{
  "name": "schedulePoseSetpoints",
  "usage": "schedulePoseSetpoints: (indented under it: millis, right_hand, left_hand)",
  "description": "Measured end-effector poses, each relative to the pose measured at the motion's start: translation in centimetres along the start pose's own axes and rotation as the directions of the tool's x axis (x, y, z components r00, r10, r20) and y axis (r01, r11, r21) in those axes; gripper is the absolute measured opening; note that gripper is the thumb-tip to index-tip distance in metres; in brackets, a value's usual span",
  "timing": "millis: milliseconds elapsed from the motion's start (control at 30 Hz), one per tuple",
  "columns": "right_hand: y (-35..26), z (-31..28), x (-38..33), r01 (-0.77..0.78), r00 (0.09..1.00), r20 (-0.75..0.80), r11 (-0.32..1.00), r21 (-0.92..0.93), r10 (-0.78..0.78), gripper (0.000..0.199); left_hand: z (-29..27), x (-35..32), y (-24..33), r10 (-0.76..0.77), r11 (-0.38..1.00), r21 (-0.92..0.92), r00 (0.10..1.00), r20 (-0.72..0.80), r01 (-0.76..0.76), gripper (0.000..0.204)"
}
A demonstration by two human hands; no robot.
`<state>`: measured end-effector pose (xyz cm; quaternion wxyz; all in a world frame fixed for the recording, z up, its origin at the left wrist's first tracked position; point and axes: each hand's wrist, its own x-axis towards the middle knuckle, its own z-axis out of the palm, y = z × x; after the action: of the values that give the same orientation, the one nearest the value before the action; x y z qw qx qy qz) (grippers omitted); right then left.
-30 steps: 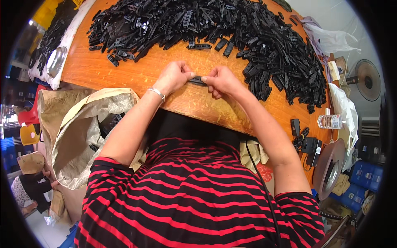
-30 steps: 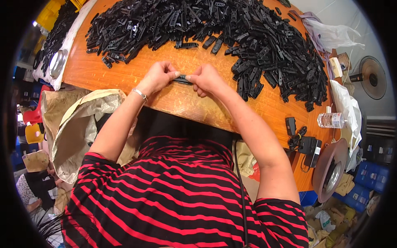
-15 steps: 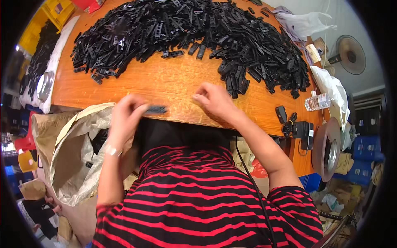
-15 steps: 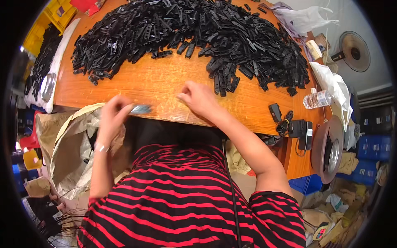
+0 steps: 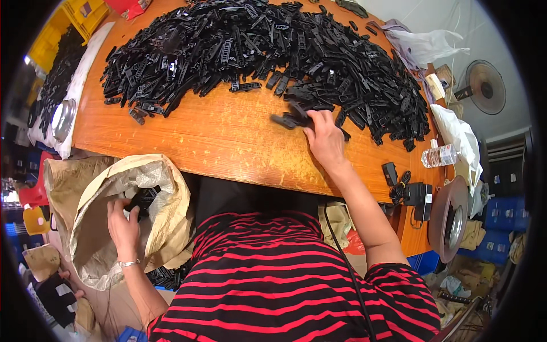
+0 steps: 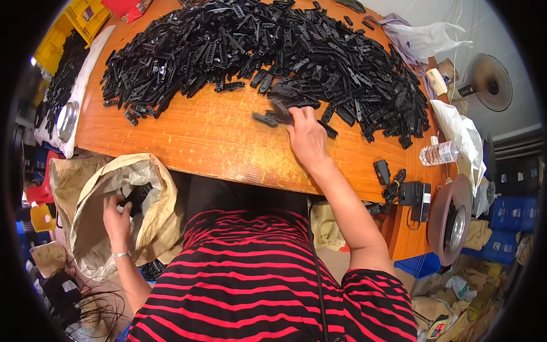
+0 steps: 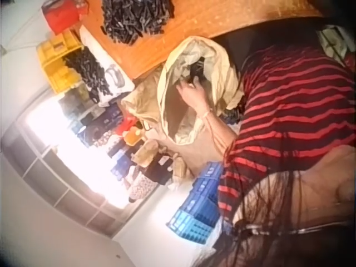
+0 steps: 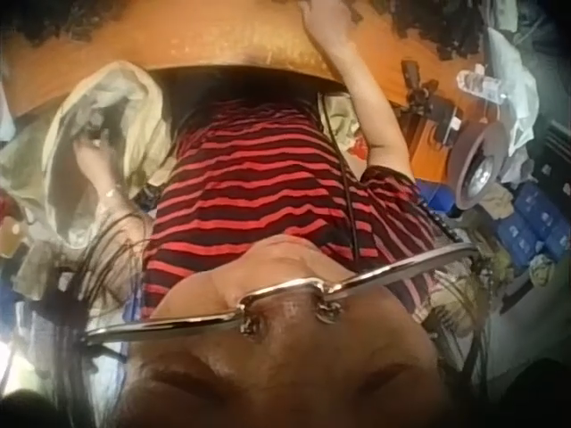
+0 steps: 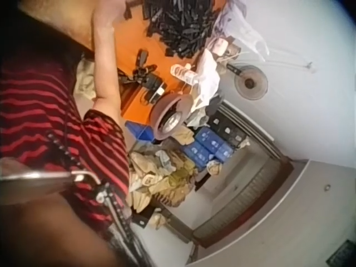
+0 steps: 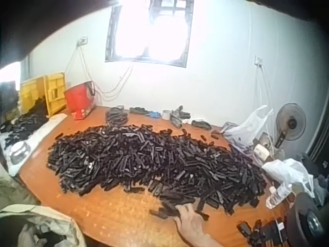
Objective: Assembling small black plastic components at a workbench.
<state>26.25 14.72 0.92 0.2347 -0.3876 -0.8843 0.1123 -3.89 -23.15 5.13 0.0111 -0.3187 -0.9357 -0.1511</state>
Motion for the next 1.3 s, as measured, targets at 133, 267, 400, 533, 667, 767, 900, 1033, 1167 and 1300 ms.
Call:
schedulePoseSetpoints:
  millis: [133, 267, 400, 533, 667, 767, 900, 1033, 1167, 1300]
  right_hand:
    - [-0.7, 0.9, 1.8, 0.103, 0.994, -0.041, 0.994, 0.022, -0.102, 0.031]
    - [-2.7, 0.3, 1.9, 0.104, 0.994, -0.049, 0.992, 0.076, -0.101, 0.021]
    - [-5.3, 1.5, 1.8, 0.181, 0.983, -0.023, 0.958, 0.222, -0.181, 0.016]
    - [-8.0, 3.2, 3.0, 0.316, 0.946, -0.004, 0.915, 0.253, -0.325, 0.018]
    - [-7.9, 4.1, 3.4, 0.293, 0.922, 0.226, 0.948, 0.122, -0.314, 0.017]
    - [-8.0, 3.8, 2.4, 0.267, 0.918, 0.262, 0.952, 0.153, -0.299, 0.017]
    - [-7.9, 4.6, 0.9, 0.275, 0.943, 0.119, 0.93, 0.244, -0.31, 0.019]
    - [-9.2, 4.5, 1.4, 0.195, 0.973, 0.077, 0.95, 0.243, -0.22, 0.022]
    - [-9.3, 5.0, 1.4, 0.204, 0.972, 0.075, 0.959, 0.197, -0.223, 0.022]
    - [-8.2, 4.0, 1.8, 0.228, 0.97, 0.009, 0.927, 0.296, -0.242, 0.023]
  left_hand:
    - [-1.5, 1.5, 4.2, 0.185, 0.976, -0.102, 0.979, -0.081, -0.193, 0.012]
    - [-1.2, 2.8, 9.6, 0.285, 0.896, -0.328, 0.954, -0.093, -0.3, 0.011]
    - [2.3, 6.4, 15.5, 0.469, 0.779, -0.425, 0.878, -0.094, -0.461, 0.013]
    - [9.2, 12.0, 20.8, 0.566, 0.686, -0.4, 0.791, -0.233, -0.609, 0.021]
    - [12.4, 15.4, 25.5, 0.608, 0.719, -0.279, 0.771, -0.191, -0.636, 0.023]
    - [14.0, 16.7, 26.8, 0.645, 0.738, -0.133, 0.75, -0.147, -0.661, 0.014]
    - [13.8, 17.1, 27.2, 0.647, 0.75, -0.06, 0.749, -0.14, -0.659, 0.014]
    - [12.8, 16.6, 26.6, 0.665, 0.737, -0.04, 0.735, -0.13, -0.674, 0.019]
    - [11.0, 15.3, 25.7, 0.658, 0.689, -0.179, 0.709, -0.252, -0.703, 0.022]
    - [9.3, 13.4, 23.7, 0.562, 0.636, -0.616, 0.826, -0.043, -0.465, 0.022]
